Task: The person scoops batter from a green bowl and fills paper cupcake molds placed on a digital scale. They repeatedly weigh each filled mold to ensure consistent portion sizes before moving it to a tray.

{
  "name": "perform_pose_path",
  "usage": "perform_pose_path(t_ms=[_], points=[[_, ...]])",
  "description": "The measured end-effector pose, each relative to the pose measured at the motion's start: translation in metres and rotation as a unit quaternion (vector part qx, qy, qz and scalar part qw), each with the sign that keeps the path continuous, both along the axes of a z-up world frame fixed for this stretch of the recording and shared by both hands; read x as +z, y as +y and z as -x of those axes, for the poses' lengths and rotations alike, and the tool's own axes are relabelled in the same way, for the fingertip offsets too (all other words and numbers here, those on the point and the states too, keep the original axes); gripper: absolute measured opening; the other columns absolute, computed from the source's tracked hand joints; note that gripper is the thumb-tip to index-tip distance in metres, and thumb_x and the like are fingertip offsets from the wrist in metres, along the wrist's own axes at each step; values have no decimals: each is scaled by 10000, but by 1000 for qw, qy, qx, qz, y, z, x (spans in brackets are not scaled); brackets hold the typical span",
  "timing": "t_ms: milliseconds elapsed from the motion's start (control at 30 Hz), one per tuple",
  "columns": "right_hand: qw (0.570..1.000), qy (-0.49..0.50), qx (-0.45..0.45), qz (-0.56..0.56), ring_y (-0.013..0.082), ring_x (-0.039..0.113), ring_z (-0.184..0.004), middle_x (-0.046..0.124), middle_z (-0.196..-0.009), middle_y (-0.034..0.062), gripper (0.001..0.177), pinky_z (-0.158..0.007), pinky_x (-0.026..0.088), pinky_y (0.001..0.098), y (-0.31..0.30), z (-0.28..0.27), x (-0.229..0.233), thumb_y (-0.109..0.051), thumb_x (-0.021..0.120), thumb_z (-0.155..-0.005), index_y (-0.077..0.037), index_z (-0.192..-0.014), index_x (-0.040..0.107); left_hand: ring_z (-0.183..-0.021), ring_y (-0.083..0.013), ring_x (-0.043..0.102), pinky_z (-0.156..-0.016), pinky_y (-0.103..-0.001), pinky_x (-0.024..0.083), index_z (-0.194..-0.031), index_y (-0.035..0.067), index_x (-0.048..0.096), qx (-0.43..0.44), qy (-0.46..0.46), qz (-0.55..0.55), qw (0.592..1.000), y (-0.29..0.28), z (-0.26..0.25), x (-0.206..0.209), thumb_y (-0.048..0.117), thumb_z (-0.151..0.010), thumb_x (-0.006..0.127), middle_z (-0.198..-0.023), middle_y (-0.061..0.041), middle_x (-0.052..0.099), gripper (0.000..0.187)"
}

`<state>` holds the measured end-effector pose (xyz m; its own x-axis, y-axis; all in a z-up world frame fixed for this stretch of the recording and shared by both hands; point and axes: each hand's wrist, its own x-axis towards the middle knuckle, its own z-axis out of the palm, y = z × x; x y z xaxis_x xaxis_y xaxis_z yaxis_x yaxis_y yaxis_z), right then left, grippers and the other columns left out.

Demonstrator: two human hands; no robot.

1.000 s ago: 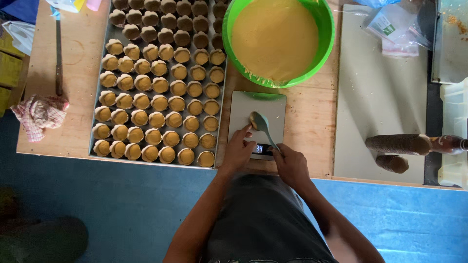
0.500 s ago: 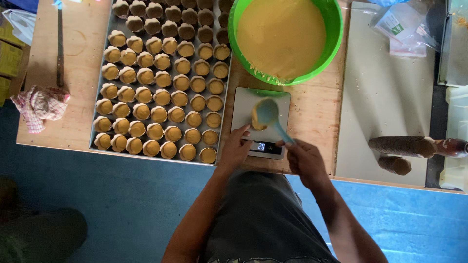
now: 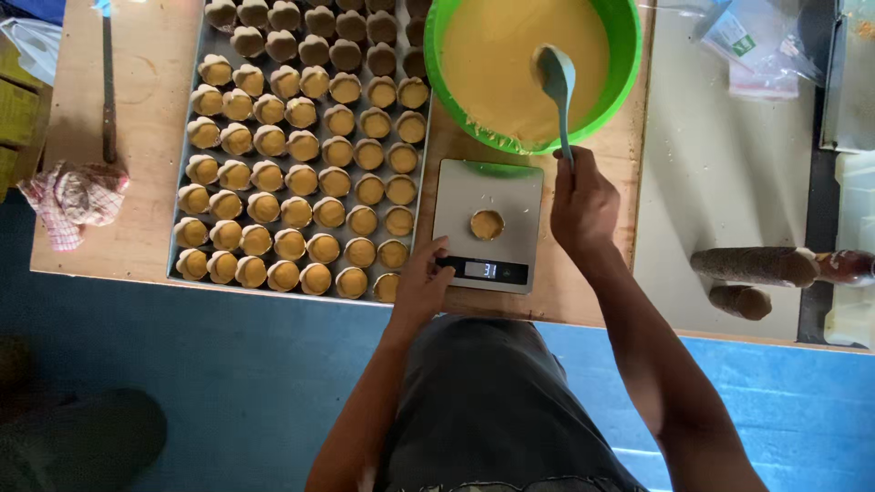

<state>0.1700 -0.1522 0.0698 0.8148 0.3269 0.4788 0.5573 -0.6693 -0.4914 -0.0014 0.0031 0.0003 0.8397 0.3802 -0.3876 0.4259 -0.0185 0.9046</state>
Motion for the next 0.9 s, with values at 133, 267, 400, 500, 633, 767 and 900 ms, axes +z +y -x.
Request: perform_pose_path(t_ms=[133,267,400,500,633,767,900], points=[[996,-17,-6,88,226,609,-507,582,-600,58,134,-479,498,348,8,-4,-21,-160,401,-966,-102,-953,521,-834,-197,543,-736,-347,464,-1233,87,511,12,-3,-5,1000,1,-1,6,100,-772,552,-1038,-132,547,462],[926,123,-21,357,282,641,-578,595,-623,67,25,-545,508,399,3,-3,-49,-165,413,-908,-150,-908,394,-831,-200,546,-723,-342,470,-1230,92,505,-5,-6,-34,999,-1,-8,5,114,-746,578,-1056,-139,532,490],[942,72,-15,328,341,617,-505,538,-498,101,131,-487,500,421,-4,-4,-67,-281,355,-947,-169,-882,370,-969,-356,534,-815,-430,443,-1265,129,451,-81,-63,-183,978,-5,-29,22,150,-643,630,-1088,-162,488,647],[939,135,-13,315,374,620,-547,550,-525,134,139,-527,499,454,-1,-4,-57,-292,345,-950,-169,-886,356,-928,-315,556,-797,-428,436,-1280,131,416,-189,-61,-326,924,-10,-56,26,181,-600,688,-1056,-128,501,734],[915,211,-19,343,409,630,-629,585,-608,167,134,-583,500,468,-1,-7,-56,-304,332,-941,-175,-919,358,-985,-371,527,-839,-443,422,-1286,80,391,-216,-62,-349,910,-25,-77,-9,107,-598,694,-1107,-188,493,752],[895,222,-28,386,377,650,-659,615,-651,160,137,-597,506,473,-4,-15,-73,-226,415,-890,-145,-996,388,-910,-335,542,-786,-445,443,-1269,100,364,-231,-35,-397,888,-30,-86,-36,184,-625,715,-1033,-161,506,738],[891,216,-39,398,367,658,-671,621,-661,159,131,-620,520,464,-9,-16,-81,-238,439,-895,-157,-991,401,-852,-310,556,-732,-402,453,-1266,111,358,-200,-78,-355,910,-13,-86,-47,203,-642,652,-995,-136,509,696]])
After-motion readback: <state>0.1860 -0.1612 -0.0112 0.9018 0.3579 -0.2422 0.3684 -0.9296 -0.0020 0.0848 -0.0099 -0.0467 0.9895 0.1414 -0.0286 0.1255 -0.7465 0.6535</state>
